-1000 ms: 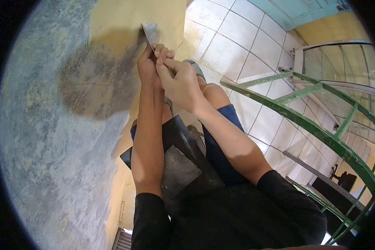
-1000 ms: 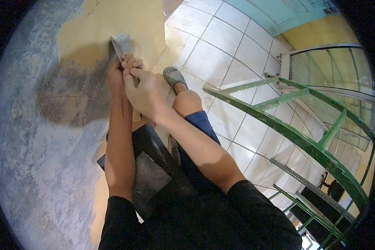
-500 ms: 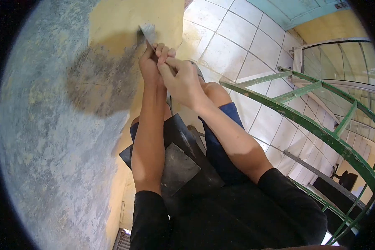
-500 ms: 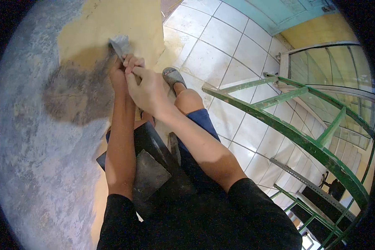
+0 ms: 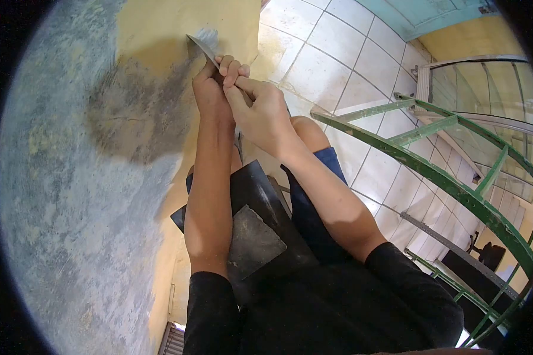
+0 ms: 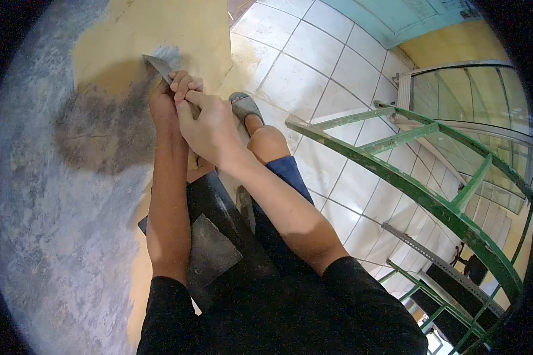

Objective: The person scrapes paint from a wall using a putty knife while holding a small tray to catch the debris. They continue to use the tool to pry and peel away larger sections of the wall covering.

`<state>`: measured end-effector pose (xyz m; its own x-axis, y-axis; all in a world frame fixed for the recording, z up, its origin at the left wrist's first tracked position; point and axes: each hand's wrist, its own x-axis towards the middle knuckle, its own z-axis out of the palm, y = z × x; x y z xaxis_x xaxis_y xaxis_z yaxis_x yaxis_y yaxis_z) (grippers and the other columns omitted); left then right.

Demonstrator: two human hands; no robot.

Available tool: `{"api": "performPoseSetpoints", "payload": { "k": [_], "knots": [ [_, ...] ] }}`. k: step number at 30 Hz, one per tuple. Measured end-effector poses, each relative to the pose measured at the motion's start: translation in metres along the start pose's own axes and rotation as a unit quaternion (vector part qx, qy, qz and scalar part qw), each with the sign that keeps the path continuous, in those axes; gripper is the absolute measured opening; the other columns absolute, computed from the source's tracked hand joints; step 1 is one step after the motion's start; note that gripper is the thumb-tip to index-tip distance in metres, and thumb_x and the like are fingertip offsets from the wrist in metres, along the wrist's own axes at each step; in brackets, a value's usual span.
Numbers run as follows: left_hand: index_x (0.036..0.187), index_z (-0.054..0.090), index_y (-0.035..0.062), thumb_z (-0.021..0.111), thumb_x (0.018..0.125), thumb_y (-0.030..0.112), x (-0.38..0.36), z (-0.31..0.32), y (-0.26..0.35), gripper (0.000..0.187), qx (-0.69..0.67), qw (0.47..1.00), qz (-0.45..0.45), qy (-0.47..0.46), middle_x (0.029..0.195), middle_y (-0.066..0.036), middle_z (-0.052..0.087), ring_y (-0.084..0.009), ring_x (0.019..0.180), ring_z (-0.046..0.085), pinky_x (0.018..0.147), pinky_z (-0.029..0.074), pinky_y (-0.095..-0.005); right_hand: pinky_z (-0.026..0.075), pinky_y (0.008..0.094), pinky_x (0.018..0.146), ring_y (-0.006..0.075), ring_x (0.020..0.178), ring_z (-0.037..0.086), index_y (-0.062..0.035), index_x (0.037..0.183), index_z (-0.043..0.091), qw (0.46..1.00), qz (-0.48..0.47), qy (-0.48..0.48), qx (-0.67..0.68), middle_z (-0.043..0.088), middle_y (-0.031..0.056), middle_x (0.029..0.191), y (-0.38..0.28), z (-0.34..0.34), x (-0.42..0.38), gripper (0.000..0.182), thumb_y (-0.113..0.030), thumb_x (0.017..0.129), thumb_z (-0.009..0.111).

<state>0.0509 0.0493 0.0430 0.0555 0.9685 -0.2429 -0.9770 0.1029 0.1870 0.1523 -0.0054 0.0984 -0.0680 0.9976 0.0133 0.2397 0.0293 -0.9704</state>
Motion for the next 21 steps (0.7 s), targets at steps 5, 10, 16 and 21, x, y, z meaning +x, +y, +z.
{"api": "performPoseSetpoints", "payload": {
  "k": [5, 10, 16, 21],
  "knots": [
    [0.087, 0.050, 0.0070, 0.042, 0.102, 0.014, -0.009, -0.004, 0.007, 0.019, -0.059, 0.998, -0.021, -0.020, 0.064, -0.001, 0.044, -0.0118, 0.047, 0.039, 0.068, 0.043, -0.0313, 0.041, 0.0344, 0.054, 0.0157, 0.054, 0.051, 0.0061, 0.090, 0.065, 0.997, -0.054, 0.052, 0.010, 0.057, 0.0159, 0.061, 0.005, 0.013, -0.007, 0.022, -0.014, 0.096, 0.058],
    [0.087, 0.050, 0.0058, 0.043, 0.101, 0.011, -0.009, -0.003, 0.016, 0.016, -0.049, 0.999, -0.009, -0.016, 0.065, 0.000, 0.045, -0.0108, 0.047, 0.039, 0.067, 0.043, -0.0297, 0.043, 0.0364, 0.055, 0.0177, 0.055, 0.056, 0.0061, 0.085, 0.065, 0.999, 0.009, 0.033, 0.031, 0.058, 0.0173, 0.060, -0.010, 0.017, -0.007, 0.027, -0.018, 0.095, 0.058],
    [0.087, 0.051, 0.0058, 0.046, 0.102, 0.013, 0.004, -0.004, 0.019, 0.018, 0.001, 1.000, -0.019, -0.021, 0.065, 0.000, 0.045, -0.0097, 0.049, 0.040, 0.069, 0.045, -0.0287, 0.042, 0.0349, 0.055, 0.0165, 0.054, 0.055, 0.0065, 0.085, 0.065, 0.998, 0.020, 0.024, 0.063, 0.057, 0.0170, 0.059, 0.000, 0.021, 0.005, 0.026, -0.016, 0.094, 0.057],
    [0.087, 0.052, 0.0075, 0.045, 0.104, 0.016, 0.003, 0.002, 0.024, 0.019, 0.013, 0.999, -0.036, 0.002, 0.066, 0.001, 0.046, -0.0097, 0.051, 0.041, 0.070, 0.046, -0.0290, 0.044, 0.0355, 0.057, 0.0183, 0.056, 0.057, 0.0063, 0.085, 0.066, 0.998, 0.012, 0.048, 0.048, 0.059, 0.0180, 0.061, -0.005, 0.027, 0.004, 0.026, -0.017, 0.093, 0.058]
  ]
}}
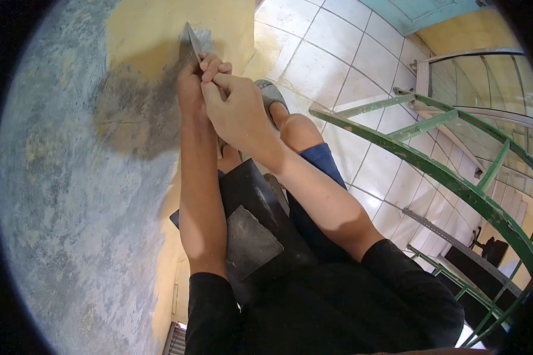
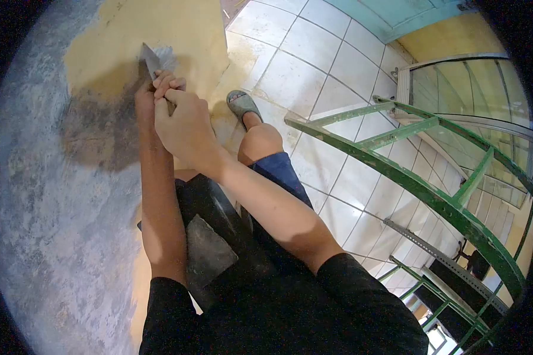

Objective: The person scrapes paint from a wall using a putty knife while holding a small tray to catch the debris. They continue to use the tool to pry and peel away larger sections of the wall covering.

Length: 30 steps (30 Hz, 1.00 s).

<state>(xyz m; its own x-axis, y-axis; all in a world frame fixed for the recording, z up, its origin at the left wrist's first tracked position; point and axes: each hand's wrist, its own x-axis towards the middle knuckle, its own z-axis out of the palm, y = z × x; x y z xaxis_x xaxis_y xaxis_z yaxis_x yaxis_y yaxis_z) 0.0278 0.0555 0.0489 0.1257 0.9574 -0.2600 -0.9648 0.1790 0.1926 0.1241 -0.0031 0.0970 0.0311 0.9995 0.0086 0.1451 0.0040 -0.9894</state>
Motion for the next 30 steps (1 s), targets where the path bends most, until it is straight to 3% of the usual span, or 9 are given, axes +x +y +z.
{"api": "performPoseSetpoints", "payload": {
  "k": [5, 11, 13, 17, 19, 22, 26, 28, 30],
  "knots": [
    [0.088, 0.051, 0.0072, 0.046, 0.104, 0.018, 0.005, -0.009, 0.001, 0.020, -0.013, 0.999, -0.026, -0.033, 0.065, 0.001, 0.047, -0.0099, 0.052, 0.043, 0.071, 0.047, -0.0292, 0.046, 0.0373, 0.061, 0.0209, 0.059, 0.059, 0.0059, 0.086, 0.066, 1.000, -0.008, 0.021, -0.006, 0.060, 0.0197, 0.064, 0.002, 0.004, 0.000, 0.026, -0.018, 0.092, 0.059],
    [0.090, 0.052, 0.0070, 0.044, 0.107, 0.032, 0.011, -0.009, -0.008, 0.032, 0.082, 0.997, -0.014, -0.007, 0.066, -0.001, 0.050, -0.0120, 0.053, 0.046, 0.067, 0.049, -0.0308, 0.038, 0.0286, 0.050, 0.0133, 0.052, 0.050, 0.0039, 0.081, 0.064, 0.999, 0.010, 0.010, 0.032, 0.058, 0.0065, 0.061, 0.021, 0.000, 0.006, 0.030, -0.020, 0.096, 0.058],
    [0.089, 0.056, 0.0069, 0.044, 0.106, 0.040, 0.017, -0.015, -0.013, 0.040, 0.288, 0.957, 0.009, 0.041, 0.071, -0.005, 0.058, -0.0166, 0.056, 0.053, 0.055, 0.048, -0.0351, 0.030, 0.0245, 0.042, 0.0083, 0.046, 0.043, -0.0019, 0.079, 0.063, 0.966, 0.145, -0.027, 0.214, 0.053, 0.0001, 0.062, 0.033, -0.008, 0.016, 0.027, -0.021, 0.097, 0.056],
    [0.088, 0.060, 0.0048, 0.044, 0.105, 0.043, 0.031, -0.051, -0.037, 0.045, 0.298, 0.950, -0.006, 0.090, 0.072, -0.008, 0.060, -0.0203, 0.058, 0.057, 0.051, 0.047, -0.0369, 0.027, 0.0256, 0.036, 0.0087, 0.040, 0.040, -0.0053, 0.076, 0.059, 0.944, 0.221, -0.013, 0.246, 0.052, 0.0016, 0.064, 0.061, -0.015, 0.025, 0.023, -0.018, 0.095, 0.057],
    [0.095, 0.065, 0.0006, 0.043, 0.104, 0.042, 0.048, -0.099, -0.038, 0.048, 0.434, 0.875, -0.071, 0.201, 0.079, -0.011, 0.067, -0.0216, 0.062, 0.062, 0.055, 0.049, -0.0361, 0.027, 0.0253, 0.036, 0.0090, 0.040, 0.040, -0.0051, 0.079, 0.058, 0.936, 0.247, -0.013, 0.249, 0.052, 0.0020, 0.065, 0.064, -0.022, 0.022, 0.020, -0.018, 0.094, 0.058],
    [0.098, 0.068, -0.0033, 0.047, 0.098, 0.039, 0.016, -0.078, -0.045, 0.047, 0.567, 0.787, -0.008, 0.245, 0.089, -0.017, 0.071, -0.0205, 0.069, 0.067, 0.061, 0.052, -0.0359, 0.026, 0.0249, 0.036, 0.0095, 0.041, 0.039, -0.0042, 0.085, 0.058, 0.920, 0.295, 0.003, 0.257, 0.053, 0.0031, 0.067, 0.074, -0.032, 0.017, 0.015, -0.017, 0.092, 0.059],
    [0.099, 0.067, -0.0036, 0.050, 0.101, 0.040, 0.009, -0.096, -0.019, 0.047, 0.724, 0.648, -0.016, 0.236, 0.087, -0.014, 0.071, -0.0191, 0.067, 0.067, 0.064, 0.054, -0.0329, 0.027, 0.0247, 0.037, 0.0099, 0.046, 0.040, -0.0037, 0.091, 0.055, 0.884, 0.363, -0.003, 0.294, 0.054, 0.0056, 0.073, 0.088, -0.043, 0.019, 0.013, -0.016, 0.092, 0.058],
    [0.101, 0.067, -0.0054, 0.056, 0.097, 0.038, -0.001, -0.099, -0.008, 0.045, 0.862, 0.475, -0.022, 0.176, 0.082, -0.018, 0.071, -0.0245, 0.075, 0.071, 0.069, 0.054, -0.0371, 0.028, 0.0247, 0.037, 0.0102, 0.048, 0.041, -0.0047, 0.089, 0.054, 0.882, 0.371, -0.015, 0.291, 0.055, 0.0068, 0.076, 0.097, -0.044, 0.019, 0.013, -0.016, 0.092, 0.058],
    [0.104, 0.067, -0.0055, 0.058, 0.095, 0.038, -0.030, -0.068, -0.003, 0.045, 0.898, 0.419, -0.035, 0.126, 0.085, -0.020, 0.071, -0.0296, 0.079, 0.071, 0.070, 0.054, -0.0402, 0.029, 0.0247, 0.038, 0.0106, 0.051, 0.042, -0.0058, 0.087, 0.053, 0.878, 0.381, -0.028, 0.287, 0.056, 0.0079, 0.078, 0.095, -0.045, 0.015, 0.013, -0.017, 0.092, 0.058]
  ]
}}
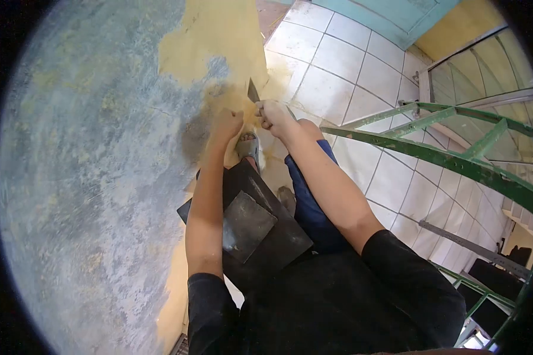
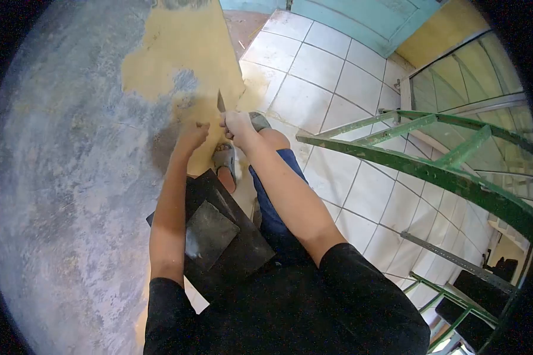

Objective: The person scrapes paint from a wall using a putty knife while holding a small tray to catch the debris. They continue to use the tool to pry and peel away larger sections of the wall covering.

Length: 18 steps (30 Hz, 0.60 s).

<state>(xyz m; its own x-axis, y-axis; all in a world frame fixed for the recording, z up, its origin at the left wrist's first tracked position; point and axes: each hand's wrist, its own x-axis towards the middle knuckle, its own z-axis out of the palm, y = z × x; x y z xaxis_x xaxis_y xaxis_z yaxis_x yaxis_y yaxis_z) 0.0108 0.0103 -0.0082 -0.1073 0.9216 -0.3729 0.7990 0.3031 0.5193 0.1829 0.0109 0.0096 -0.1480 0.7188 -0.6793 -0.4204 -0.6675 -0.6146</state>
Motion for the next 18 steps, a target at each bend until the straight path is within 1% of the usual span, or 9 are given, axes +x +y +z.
{"api": "performPoseSetpoints", "payload": {
  "k": [1, 3, 5, 7, 9, 11, 13, 15, 18],
  "knots": [
    [0.106, 0.067, -0.0056, 0.060, 0.093, 0.038, -0.028, -0.017, 0.011, 0.046, 0.062, 0.997, 0.036, -0.030, 0.087, -0.022, 0.071, -0.0347, 0.083, 0.071, 0.072, 0.054, -0.0433, 0.030, 0.0249, 0.039, 0.0110, 0.053, 0.043, -0.0060, 0.088, 0.054, 0.999, -0.001, -0.001, -0.048, 0.057, 0.0091, 0.081, 0.000, 0.001, -0.009, 0.013, -0.018, 0.093, 0.058],
    [0.096, 0.070, -0.0047, 0.060, 0.088, 0.035, -0.085, -0.038, 0.030, 0.042, 0.072, 0.996, 0.048, 0.012, 0.093, -0.031, 0.068, -0.0467, 0.090, 0.066, 0.082, 0.051, -0.0511, 0.031, 0.0252, 0.040, 0.0115, 0.055, 0.045, -0.0062, 0.089, 0.055, 0.996, -0.004, -0.002, -0.091, 0.058, 0.0103, 0.084, 0.002, 0.002, -0.013, 0.014, -0.018, 0.094, 0.057],
    [0.097, 0.070, -0.0026, 0.059, 0.092, 0.037, -0.118, -0.032, 0.004, 0.041, 0.084, 0.992, 0.084, 0.048, 0.099, -0.029, 0.068, -0.0450, 0.096, 0.065, 0.085, 0.048, -0.0530, 0.031, 0.0262, 0.040, 0.0122, 0.053, 0.044, -0.0039, 0.100, 0.057, 0.992, 0.021, -0.032, -0.119, 0.062, 0.0130, 0.086, 0.016, 0.001, 0.001, 0.016, -0.019, 0.094, 0.057],
    [0.109, 0.068, 0.0008, 0.060, 0.095, 0.029, -0.174, -0.041, 0.017, 0.033, 0.167, 0.978, 0.093, 0.084, 0.103, -0.025, 0.069, -0.0422, 0.104, 0.063, 0.090, 0.047, -0.0488, 0.031, 0.0266, 0.040, 0.0124, 0.052, 0.044, -0.0028, 0.104, 0.057, 0.993, 0.031, -0.077, -0.082, 0.063, 0.0141, 0.086, 0.033, -0.002, 0.011, 0.019, -0.019, 0.094, 0.057],
    [0.107, 0.068, 0.0008, 0.059, 0.096, 0.026, -0.209, -0.044, 0.018, 0.029, 0.144, 0.977, 0.124, 0.100, 0.103, -0.024, 0.068, -0.0415, 0.105, 0.062, 0.091, 0.046, -0.0480, 0.031, 0.0271, 0.040, 0.0125, 0.050, 0.043, -0.0017, 0.109, 0.056, 0.991, 0.041, -0.122, -0.048, 0.064, 0.0151, 0.087, 0.035, 0.003, 0.007, 0.023, -0.018, 0.093, 0.057],
    [0.106, 0.068, 0.0007, 0.058, 0.097, 0.023, -0.233, -0.039, 0.015, 0.026, 0.118, 0.974, 0.155, 0.113, 0.103, -0.023, 0.068, -0.0409, 0.105, 0.061, 0.092, 0.045, -0.0473, 0.032, 0.0267, 0.040, 0.0122, 0.048, 0.044, -0.0010, 0.115, 0.054, 0.988, -0.005, -0.120, -0.096, 0.066, 0.0157, 0.086, 0.025, 0.014, -0.019, 0.028, -0.018, 0.093, 0.058],
    [0.100, 0.067, 0.0008, 0.060, 0.096, 0.020, -0.251, -0.032, 0.011, 0.021, 0.113, 0.952, 0.163, 0.234, 0.095, -0.021, 0.066, -0.0391, 0.100, 0.060, 0.093, 0.043, -0.0480, 0.035, 0.0297, 0.040, 0.0146, 0.050, 0.050, 0.0001, 0.114, 0.057, 0.988, -0.032, -0.112, -0.100, 0.067, 0.0149, 0.082, 0.024, 0.021, -0.030, 0.029, -0.020, 0.092, 0.058],
    [0.098, 0.067, 0.0004, 0.060, 0.096, 0.017, -0.270, -0.032, 0.017, 0.018, 0.062, 0.957, 0.149, 0.243, 0.095, -0.020, 0.066, -0.0390, 0.098, 0.060, 0.092, 0.043, -0.0471, 0.037, 0.0327, 0.040, 0.0170, 0.052, 0.056, 0.0013, 0.112, 0.060, 0.987, -0.059, -0.105, -0.105, 0.068, 0.0141, 0.078, 0.023, 0.026, -0.043, 0.030, -0.021, 0.091, 0.059],
    [0.095, 0.067, -0.0006, 0.062, 0.094, 0.012, -0.281, -0.038, 0.016, 0.014, 0.015, 0.957, 0.135, 0.257, 0.095, -0.019, 0.066, -0.0384, 0.095, 0.060, 0.089, 0.044, -0.0446, 0.048, 0.0339, 0.051, 0.0190, 0.062, 0.066, 0.0031, 0.116, 0.063, 0.968, -0.171, -0.054, -0.173, 0.069, 0.0155, 0.078, 0.022, 0.033, -0.062, 0.036, -0.019, 0.089, 0.059]
  ]
}}
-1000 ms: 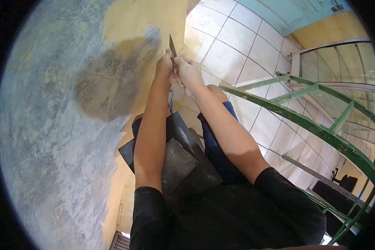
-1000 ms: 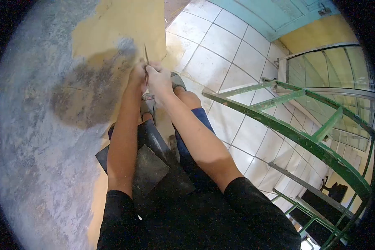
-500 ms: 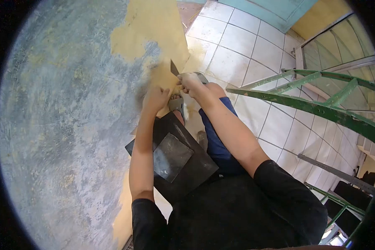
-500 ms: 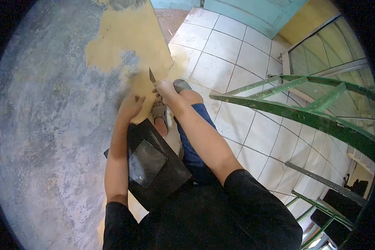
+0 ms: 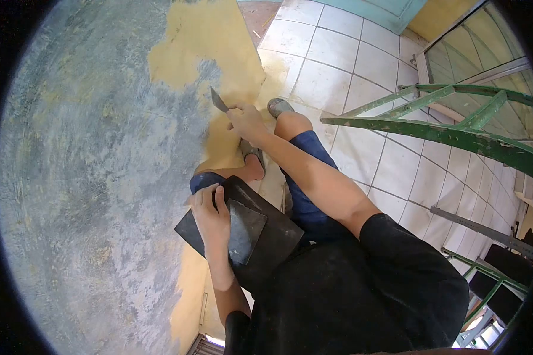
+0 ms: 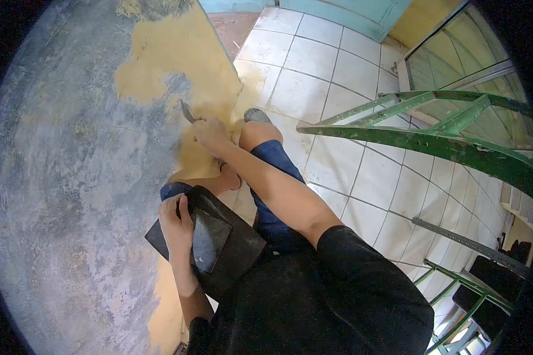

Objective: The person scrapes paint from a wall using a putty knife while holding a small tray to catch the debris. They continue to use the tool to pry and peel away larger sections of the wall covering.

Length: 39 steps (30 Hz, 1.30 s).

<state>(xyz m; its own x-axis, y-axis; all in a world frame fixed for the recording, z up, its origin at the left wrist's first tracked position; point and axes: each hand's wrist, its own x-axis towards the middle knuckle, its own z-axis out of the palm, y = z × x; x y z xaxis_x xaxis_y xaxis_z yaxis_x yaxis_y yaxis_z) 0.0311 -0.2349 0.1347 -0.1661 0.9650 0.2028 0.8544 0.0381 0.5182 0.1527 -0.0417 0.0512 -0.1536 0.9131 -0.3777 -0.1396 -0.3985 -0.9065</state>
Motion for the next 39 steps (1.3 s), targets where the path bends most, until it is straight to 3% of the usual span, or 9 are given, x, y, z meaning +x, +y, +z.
{"api": "performPoseSetpoints", "payload": {
  "k": [3, 5, 8, 13, 19, 31, 35, 37, 39],
  "knots": [
    [0.095, 0.068, -0.0004, 0.061, 0.095, 0.014, 0.003, -0.010, -0.004, 0.016, 0.013, 1.000, -0.008, 0.003, 0.096, -0.020, 0.066, -0.0390, 0.095, 0.060, 0.089, 0.045, -0.0449, 0.053, 0.0350, 0.064, 0.0218, 0.070, 0.070, 0.0035, 0.114, 0.068, 0.996, -0.038, 0.029, -0.069, 0.070, 0.0178, 0.077, 0.002, 0.008, -0.003, 0.036, -0.018, 0.087, 0.058],
    [0.095, 0.070, -0.0003, 0.060, 0.095, 0.016, 0.015, -0.013, -0.013, 0.019, 0.031, 0.997, -0.045, -0.051, 0.097, -0.020, 0.066, -0.0398, 0.096, 0.059, 0.089, 0.045, -0.0454, 0.042, 0.0306, 0.048, 0.0142, 0.053, 0.057, 0.0019, 0.089, 0.072, 0.990, -0.095, 0.041, -0.097, 0.065, 0.0084, 0.065, 0.010, 0.013, 0.002, 0.028, -0.022, 0.089, 0.058],
    [0.102, 0.069, -0.0015, 0.059, 0.095, 0.017, 0.043, -0.007, -0.022, 0.022, 0.076, 0.993, -0.018, -0.086, 0.100, -0.022, 0.066, -0.0419, 0.097, 0.059, 0.088, 0.045, -0.0470, 0.044, 0.0309, 0.050, 0.0132, 0.054, 0.056, 0.0027, 0.083, 0.072, 0.995, -0.061, 0.037, -0.069, 0.063, 0.0066, 0.064, 0.012, 0.019, 0.001, 0.028, -0.020, 0.088, 0.056],
    [0.130, 0.054, -0.0038, 0.063, 0.092, 0.016, 0.102, 0.046, -0.042, 0.044, 0.050, 0.993, 0.083, -0.065, 0.114, -0.027, 0.063, -0.0468, 0.107, 0.058, 0.091, 0.046, -0.0504, 0.045, 0.0298, 0.053, 0.0119, 0.058, 0.057, 0.0046, 0.085, 0.071, 0.995, -0.061, 0.042, -0.071, 0.062, 0.0058, 0.064, 0.001, 0.024, -0.006, 0.027, -0.017, 0.088, 0.056],
    [0.147, 0.032, -0.0059, 0.063, 0.089, 0.015, 0.154, 0.100, -0.056, 0.070, 0.031, 0.991, 0.082, -0.097, 0.122, -0.027, 0.061, -0.0448, 0.114, 0.058, 0.089, 0.049, -0.0494, 0.047, 0.0354, 0.060, 0.0175, 0.060, 0.060, 0.0044, 0.088, 0.070, 0.987, -0.094, 0.072, -0.109, 0.063, 0.0133, 0.065, 0.011, 0.032, 0.001, 0.027, -0.018, 0.089, 0.056],
    [0.151, 0.030, -0.0055, 0.064, 0.084, 0.016, 0.164, 0.140, -0.073, 0.078, 0.108, 0.989, 0.073, -0.064, 0.116, -0.028, 0.065, -0.0396, 0.077, 0.069, 0.065, 0.053, -0.0476, 0.051, 0.0439, 0.071, 0.0345, 0.071, 0.069, 0.0015, 0.087, 0.071, 0.979, -0.101, 0.091, -0.155, 0.066, 0.0251, 0.074, 0.003, 0.037, 0.005, 0.025, -0.019, 0.086, 0.056],
    [0.151, 0.030, -0.0054, 0.064, 0.084, 0.018, 0.162, 0.147, -0.080, 0.078, 0.126, 0.984, 0.084, -0.097, 0.110, -0.027, 0.067, -0.0398, 0.077, 0.069, 0.064, 0.053, -0.0470, 0.052, 0.0459, 0.072, 0.0381, 0.073, 0.068, 0.0018, 0.088, 0.071, 0.978, -0.095, 0.090, -0.160, 0.066, 0.0261, 0.075, 0.002, 0.030, 0.007, 0.025, -0.018, 0.085, 0.056],
    [0.146, 0.044, 0.0010, 0.064, 0.087, 0.016, 0.152, 0.143, -0.071, 0.064, 0.083, 0.987, 0.133, 0.033, 0.107, -0.024, 0.068, -0.0375, 0.092, 0.069, 0.075, 0.054, -0.0445, 0.051, 0.0460, 0.072, 0.0383, 0.073, 0.068, 0.0022, 0.089, 0.070, 0.972, -0.137, 0.087, -0.170, 0.066, 0.0263, 0.075, 0.003, 0.031, 0.000, 0.026, -0.018, 0.086, 0.056],
    [0.143, 0.047, 0.0008, 0.065, 0.087, 0.016, 0.142, 0.129, -0.054, 0.061, 0.026, 0.997, 0.074, 0.026, 0.106, -0.024, 0.068, -0.0378, 0.093, 0.068, 0.075, 0.054, -0.0448, 0.051, 0.0462, 0.072, 0.0386, 0.073, 0.068, 0.0025, 0.089, 0.070, 0.963, -0.180, 0.082, -0.182, 0.065, 0.0265, 0.074, 0.003, 0.035, -0.009, 0.026, -0.018, 0.086, 0.055]
  ]
}}
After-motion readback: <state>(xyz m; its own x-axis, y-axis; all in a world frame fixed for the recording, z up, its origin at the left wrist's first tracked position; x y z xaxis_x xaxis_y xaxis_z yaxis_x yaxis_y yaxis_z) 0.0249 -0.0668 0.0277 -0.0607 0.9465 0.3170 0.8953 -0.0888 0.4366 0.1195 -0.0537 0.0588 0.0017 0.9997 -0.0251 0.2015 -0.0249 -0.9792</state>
